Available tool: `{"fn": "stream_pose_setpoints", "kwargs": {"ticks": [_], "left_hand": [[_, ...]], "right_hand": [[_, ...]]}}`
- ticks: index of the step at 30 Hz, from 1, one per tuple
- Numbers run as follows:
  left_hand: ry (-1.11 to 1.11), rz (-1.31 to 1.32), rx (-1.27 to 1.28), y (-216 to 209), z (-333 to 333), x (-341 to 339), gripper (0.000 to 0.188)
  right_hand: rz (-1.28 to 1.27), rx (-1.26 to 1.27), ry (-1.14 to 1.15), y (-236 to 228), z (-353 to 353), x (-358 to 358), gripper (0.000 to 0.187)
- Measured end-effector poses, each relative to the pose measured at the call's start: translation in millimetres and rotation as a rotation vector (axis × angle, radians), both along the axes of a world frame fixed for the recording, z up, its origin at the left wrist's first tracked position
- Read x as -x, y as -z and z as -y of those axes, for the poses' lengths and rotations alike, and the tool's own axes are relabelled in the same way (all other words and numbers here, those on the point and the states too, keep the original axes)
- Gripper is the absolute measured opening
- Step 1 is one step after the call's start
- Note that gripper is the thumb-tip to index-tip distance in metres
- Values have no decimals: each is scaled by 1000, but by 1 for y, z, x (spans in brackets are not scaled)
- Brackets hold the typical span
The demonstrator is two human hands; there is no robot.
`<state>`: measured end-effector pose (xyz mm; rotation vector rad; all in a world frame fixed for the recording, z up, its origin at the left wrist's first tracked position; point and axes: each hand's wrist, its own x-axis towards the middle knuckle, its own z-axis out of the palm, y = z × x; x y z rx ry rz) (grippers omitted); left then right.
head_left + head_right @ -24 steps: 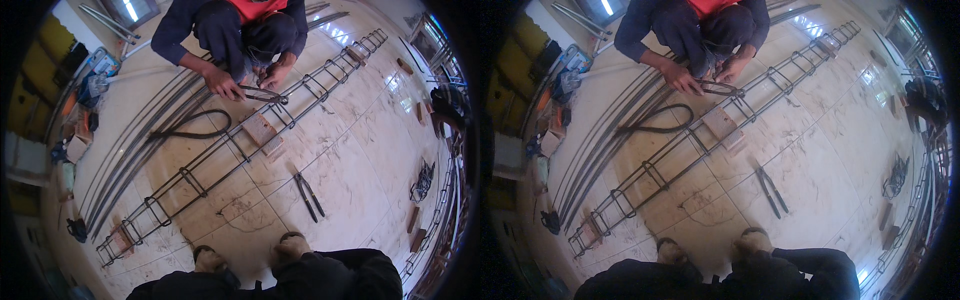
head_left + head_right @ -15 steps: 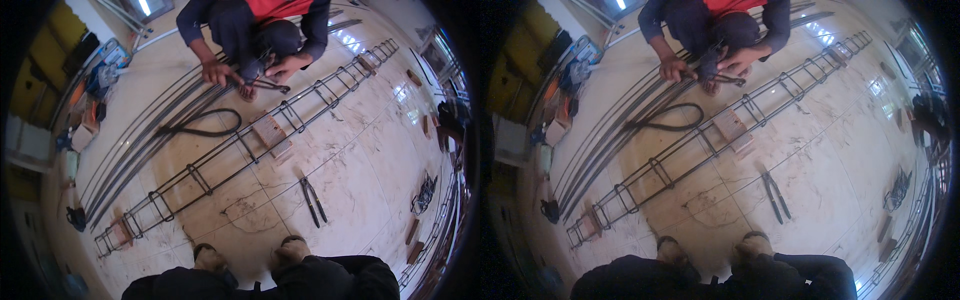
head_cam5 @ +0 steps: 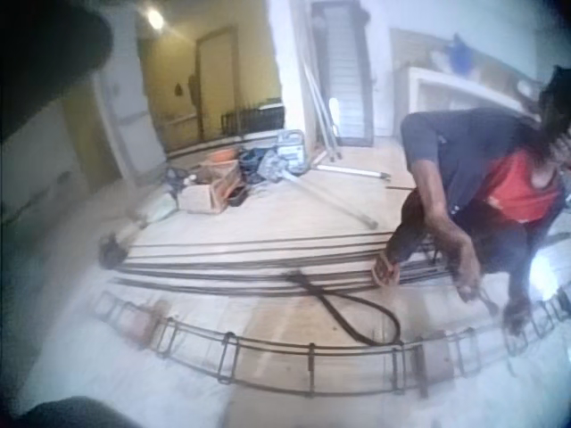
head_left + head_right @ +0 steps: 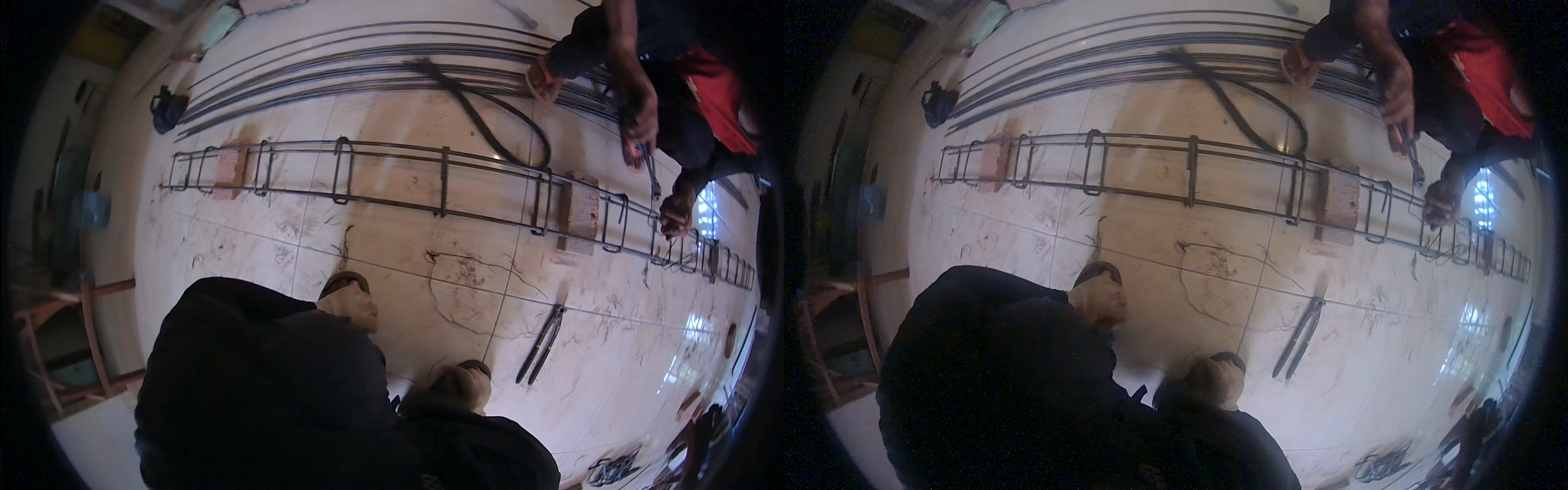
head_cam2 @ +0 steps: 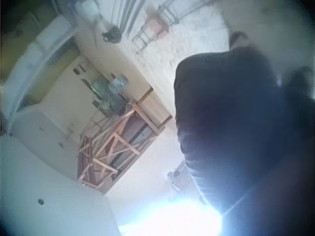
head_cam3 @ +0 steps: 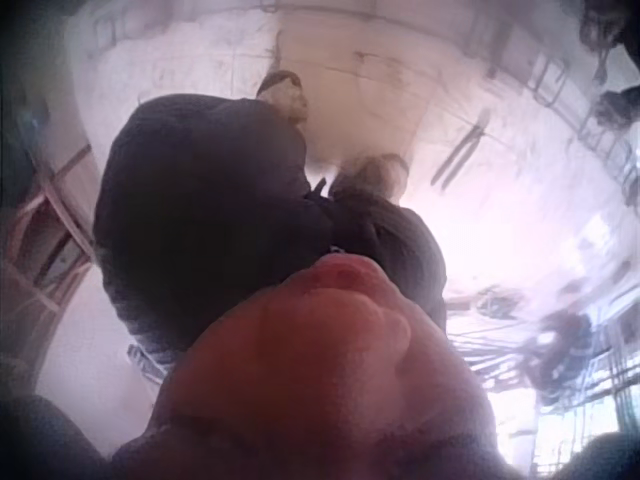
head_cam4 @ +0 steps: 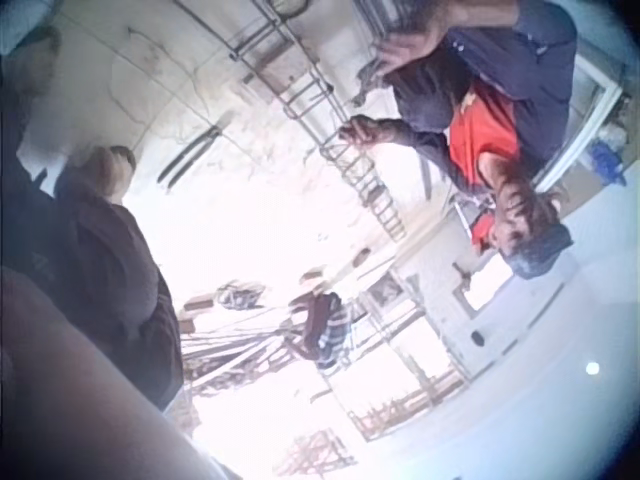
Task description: The person assembles a metal ladder-like frame on a tiled floor. They place metal rods into the frame, wrap wire around the joints by hand, and use pliers to twist and secure the wire at multiple points.
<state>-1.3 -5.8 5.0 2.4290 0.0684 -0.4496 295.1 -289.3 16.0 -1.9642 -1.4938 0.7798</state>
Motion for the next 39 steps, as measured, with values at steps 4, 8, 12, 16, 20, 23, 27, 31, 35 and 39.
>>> {"fn": "stream_pose_setpoints", "kwargs": {"ticks": [4, 8, 12, 16, 20, 23, 27, 31, 35, 39], "left_hand": [[71, -35, 1, 3, -10, -9, 29], [91, -98, 29, 5, -8, -4, 32], [109, -76, 56, 9, -18, -11, 34], [-76, 87, 179, 4, -14, -6, 30], [-693, 351, -196, -15, -24, -59, 33], [-959, 237, -377, -44, -72, -129, 42], [-1130, 96, -97, -26, -134, -193, 47], [-1159, 121, 60, 10, -147, -207, 50], [-1145, 97, 93, -1, -153, -206, 50], [-1174, 112, 150, 6, -158, -199, 52]], "right_hand": [[16, -13, 16, 1, 1, -4, 22], [0, -21, -12, -1, 0, -3, 21], [11, -37, 7, 0, -1, 1, 21], [5, -53, 6, -1, -4, 4, 20], [9, -64, 24, -2, -5, 9, 20], [2, -85, 38, -3, -4, 14, 19], [21, -120, 58, -2, -5, 19, 19], [25, -152, 68, 0, -6, 24, 18], [20, -249, 87, -7, -13, 19, 16], [14, -163, 56, -24, -24, 22, 14]]}}
